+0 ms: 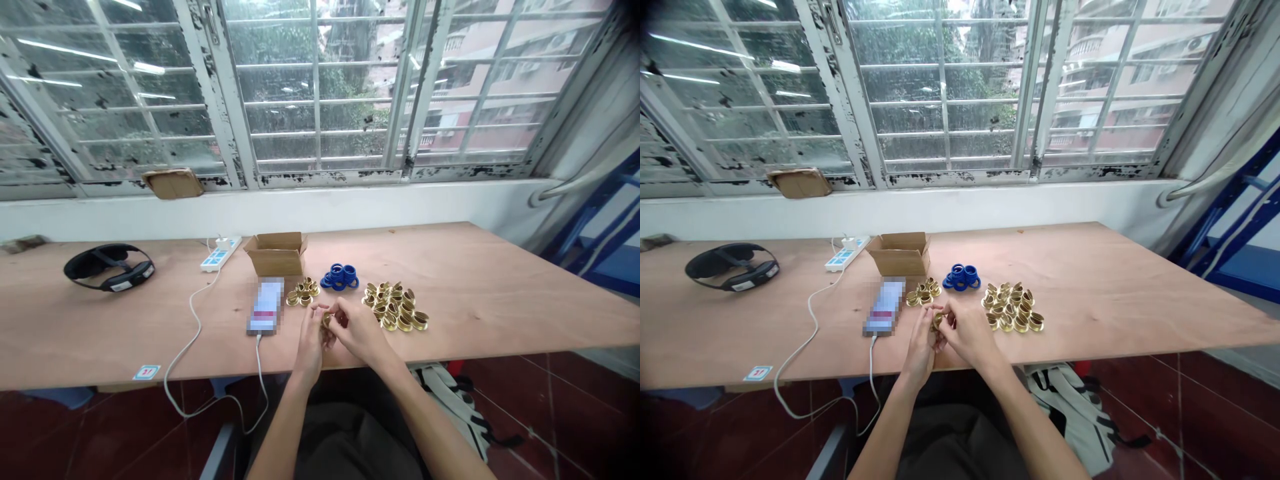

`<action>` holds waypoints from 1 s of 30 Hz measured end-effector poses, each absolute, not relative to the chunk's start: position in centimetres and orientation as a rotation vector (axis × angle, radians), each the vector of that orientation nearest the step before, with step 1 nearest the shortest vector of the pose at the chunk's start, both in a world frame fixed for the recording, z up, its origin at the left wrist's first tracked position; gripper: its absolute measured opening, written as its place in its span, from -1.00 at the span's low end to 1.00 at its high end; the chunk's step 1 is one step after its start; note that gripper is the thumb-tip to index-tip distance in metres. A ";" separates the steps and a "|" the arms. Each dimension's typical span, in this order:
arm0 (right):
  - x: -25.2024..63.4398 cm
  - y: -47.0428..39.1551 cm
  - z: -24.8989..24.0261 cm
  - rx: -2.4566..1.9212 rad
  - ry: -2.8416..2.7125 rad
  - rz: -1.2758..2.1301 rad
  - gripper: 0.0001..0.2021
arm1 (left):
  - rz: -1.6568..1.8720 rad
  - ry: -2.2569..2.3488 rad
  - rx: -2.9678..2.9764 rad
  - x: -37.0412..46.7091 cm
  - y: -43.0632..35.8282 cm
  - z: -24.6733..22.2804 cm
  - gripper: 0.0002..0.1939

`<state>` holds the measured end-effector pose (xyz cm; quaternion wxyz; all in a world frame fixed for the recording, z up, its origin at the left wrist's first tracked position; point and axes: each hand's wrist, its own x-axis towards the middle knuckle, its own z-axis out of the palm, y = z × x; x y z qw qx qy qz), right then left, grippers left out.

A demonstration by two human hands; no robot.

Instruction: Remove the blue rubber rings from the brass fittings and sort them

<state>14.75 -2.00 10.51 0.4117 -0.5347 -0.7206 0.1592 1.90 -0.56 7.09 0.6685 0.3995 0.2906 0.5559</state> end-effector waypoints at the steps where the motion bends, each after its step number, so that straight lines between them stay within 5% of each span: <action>1: 14.6 -2.0 10.4 -1.347 -1.780 0.415 -0.95 | 1.249 0.647 0.904 1.9 -0.6 7.1 -0.56; 30: 13.4 -0.7 8.8 -1.053 -1.477 1.281 -0.64 | 1.319 0.823 0.746 2.3 0.1 5.7 -0.42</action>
